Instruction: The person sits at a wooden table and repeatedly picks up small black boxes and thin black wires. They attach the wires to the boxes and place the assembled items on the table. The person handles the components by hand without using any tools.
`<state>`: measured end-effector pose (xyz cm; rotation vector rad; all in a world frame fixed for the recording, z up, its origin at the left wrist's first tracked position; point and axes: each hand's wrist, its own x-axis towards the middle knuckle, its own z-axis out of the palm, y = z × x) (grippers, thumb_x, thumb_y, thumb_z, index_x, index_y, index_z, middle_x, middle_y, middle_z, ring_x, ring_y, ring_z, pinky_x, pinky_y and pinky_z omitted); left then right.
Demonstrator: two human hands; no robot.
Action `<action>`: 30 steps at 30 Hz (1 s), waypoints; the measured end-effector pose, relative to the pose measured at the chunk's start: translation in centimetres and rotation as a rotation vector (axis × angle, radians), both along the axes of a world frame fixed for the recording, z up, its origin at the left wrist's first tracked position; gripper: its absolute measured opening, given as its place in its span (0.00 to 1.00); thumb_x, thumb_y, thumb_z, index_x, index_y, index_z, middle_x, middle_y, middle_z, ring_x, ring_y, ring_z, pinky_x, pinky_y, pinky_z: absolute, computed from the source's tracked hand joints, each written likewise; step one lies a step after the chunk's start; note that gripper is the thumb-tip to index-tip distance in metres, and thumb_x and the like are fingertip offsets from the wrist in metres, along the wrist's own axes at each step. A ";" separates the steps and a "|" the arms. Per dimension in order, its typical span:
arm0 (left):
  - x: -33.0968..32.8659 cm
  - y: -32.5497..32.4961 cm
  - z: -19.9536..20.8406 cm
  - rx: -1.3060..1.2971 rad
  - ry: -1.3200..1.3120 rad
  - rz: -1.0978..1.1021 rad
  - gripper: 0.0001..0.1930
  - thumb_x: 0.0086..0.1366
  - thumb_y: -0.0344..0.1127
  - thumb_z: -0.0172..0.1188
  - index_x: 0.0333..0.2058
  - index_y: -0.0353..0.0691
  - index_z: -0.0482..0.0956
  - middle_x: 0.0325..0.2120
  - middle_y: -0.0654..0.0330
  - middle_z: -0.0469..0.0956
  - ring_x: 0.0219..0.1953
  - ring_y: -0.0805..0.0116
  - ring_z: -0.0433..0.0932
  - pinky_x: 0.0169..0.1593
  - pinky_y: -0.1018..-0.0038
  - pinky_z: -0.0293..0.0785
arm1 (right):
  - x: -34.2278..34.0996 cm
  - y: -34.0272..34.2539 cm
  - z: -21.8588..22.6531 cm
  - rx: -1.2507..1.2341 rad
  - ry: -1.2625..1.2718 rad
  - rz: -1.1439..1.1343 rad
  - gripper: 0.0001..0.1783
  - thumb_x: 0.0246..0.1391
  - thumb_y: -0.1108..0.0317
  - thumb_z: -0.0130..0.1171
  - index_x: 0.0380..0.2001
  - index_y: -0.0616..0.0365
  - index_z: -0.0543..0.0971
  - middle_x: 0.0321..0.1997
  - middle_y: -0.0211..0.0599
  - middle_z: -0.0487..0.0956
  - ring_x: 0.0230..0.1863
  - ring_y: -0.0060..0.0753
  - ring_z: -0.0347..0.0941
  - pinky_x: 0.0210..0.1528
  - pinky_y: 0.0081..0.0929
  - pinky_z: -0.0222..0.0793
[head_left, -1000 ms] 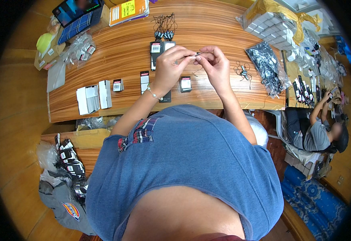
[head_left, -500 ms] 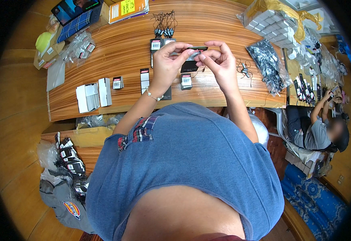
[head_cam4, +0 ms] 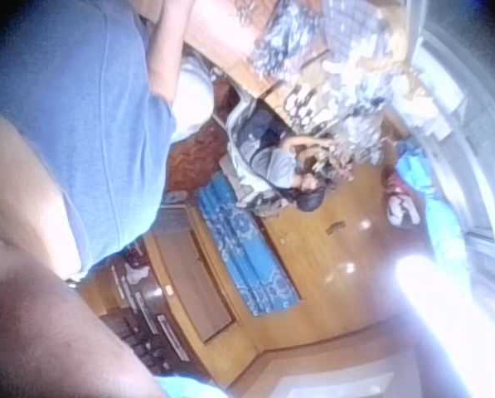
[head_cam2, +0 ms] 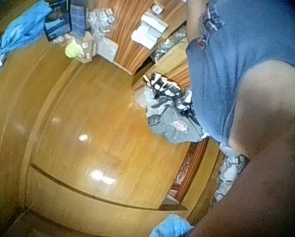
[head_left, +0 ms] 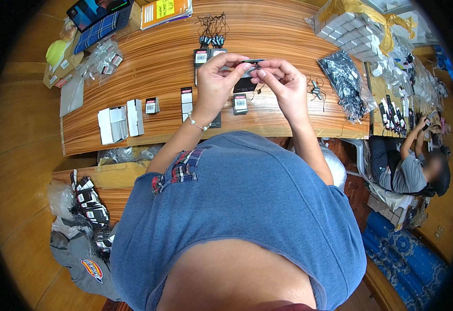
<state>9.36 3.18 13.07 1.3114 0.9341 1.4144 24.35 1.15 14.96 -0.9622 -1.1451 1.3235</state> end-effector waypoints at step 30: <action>-0.2 0.1 0.3 0.055 0.123 0.044 0.12 0.55 0.22 0.59 0.39 0.35 0.71 0.32 0.59 0.76 0.35 0.76 0.76 0.38 0.82 0.74 | -0.3 -0.1 -0.3 0.058 -0.039 -0.100 0.06 0.50 0.79 0.55 0.31 0.66 0.69 0.27 0.38 0.78 0.28 0.21 0.74 0.32 0.15 0.70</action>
